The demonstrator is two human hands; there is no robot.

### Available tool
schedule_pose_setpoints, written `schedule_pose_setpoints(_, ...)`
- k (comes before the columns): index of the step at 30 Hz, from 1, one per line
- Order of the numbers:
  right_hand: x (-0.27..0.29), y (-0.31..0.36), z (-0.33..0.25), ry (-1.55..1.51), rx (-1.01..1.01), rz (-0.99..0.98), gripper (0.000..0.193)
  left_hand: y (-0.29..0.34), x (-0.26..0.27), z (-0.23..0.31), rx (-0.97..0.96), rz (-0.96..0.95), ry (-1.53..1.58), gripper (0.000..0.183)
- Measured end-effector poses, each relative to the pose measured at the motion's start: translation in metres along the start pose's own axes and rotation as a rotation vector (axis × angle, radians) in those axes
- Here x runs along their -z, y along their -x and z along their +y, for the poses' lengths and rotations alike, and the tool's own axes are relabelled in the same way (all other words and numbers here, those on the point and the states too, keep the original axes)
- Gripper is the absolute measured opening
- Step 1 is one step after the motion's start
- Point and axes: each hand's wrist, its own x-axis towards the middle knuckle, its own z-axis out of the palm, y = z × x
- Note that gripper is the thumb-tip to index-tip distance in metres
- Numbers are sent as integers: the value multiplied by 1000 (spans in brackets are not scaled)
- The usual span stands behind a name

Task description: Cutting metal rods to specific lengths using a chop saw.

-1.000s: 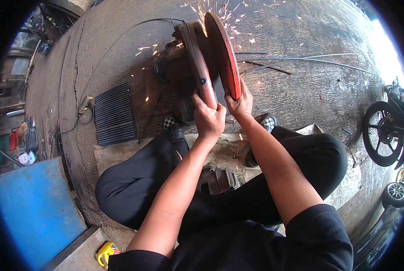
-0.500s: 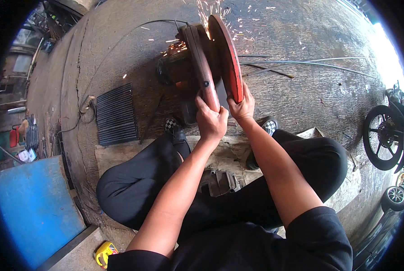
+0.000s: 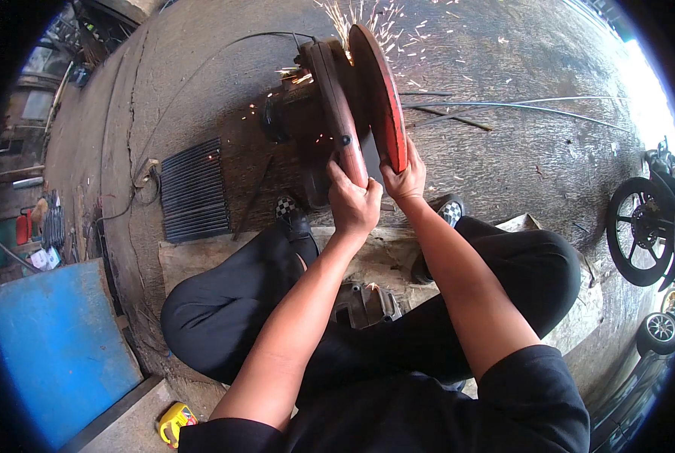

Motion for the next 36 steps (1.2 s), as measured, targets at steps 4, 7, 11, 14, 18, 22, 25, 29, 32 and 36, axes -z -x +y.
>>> schedule_pose_setpoints(4, 0, 0, -1, 19, 68, 48, 64, -1, 0, 0, -34, 10, 6, 65)
schedule_pose_setpoints(7, 1, 0, -1, 6, 35, 9, 64, 0, 1, 2, 16, -14, 46, 64)
schedule_pose_setpoints(11, 1, 0, -1, 1, 14, 1, 65, 0, 1, 1, 0, 0, 11, 64)
schedule_pose_setpoints(14, 1, 0, 1, 7, 6, -4, 66, 0, 0, 1, -11, 2, 46, 64)
schedule_pose_setpoints(18, 0, 2, 2, -19, -25, -13, 67, 0, 0, -1, -5, -3, 42, 65)
schedule_pose_setpoints(22, -2, 1, 3, -8, 7, 6, 67, 0, 0, -2, 23, -17, 38, 65)
schedule_pose_setpoints(25, -2, 1, 4, -20, 18, 20, 67, 0, 0, -1, 3, -4, 27, 65)
schedule_pose_setpoints(29, -3, 2, 5, -8, 9, 24, 67, 0, 1, -1, 7, -18, 54, 66)
schedule_pose_setpoints(32, -1, 2, 2, -7, 15, 22, 68, 0, 0, -3, 3, -18, 46, 67)
schedule_pose_setpoints(36, -1, 2, 2, -6, -47, -17, 68, 1, -3, -2, 11, 15, 64, 62)
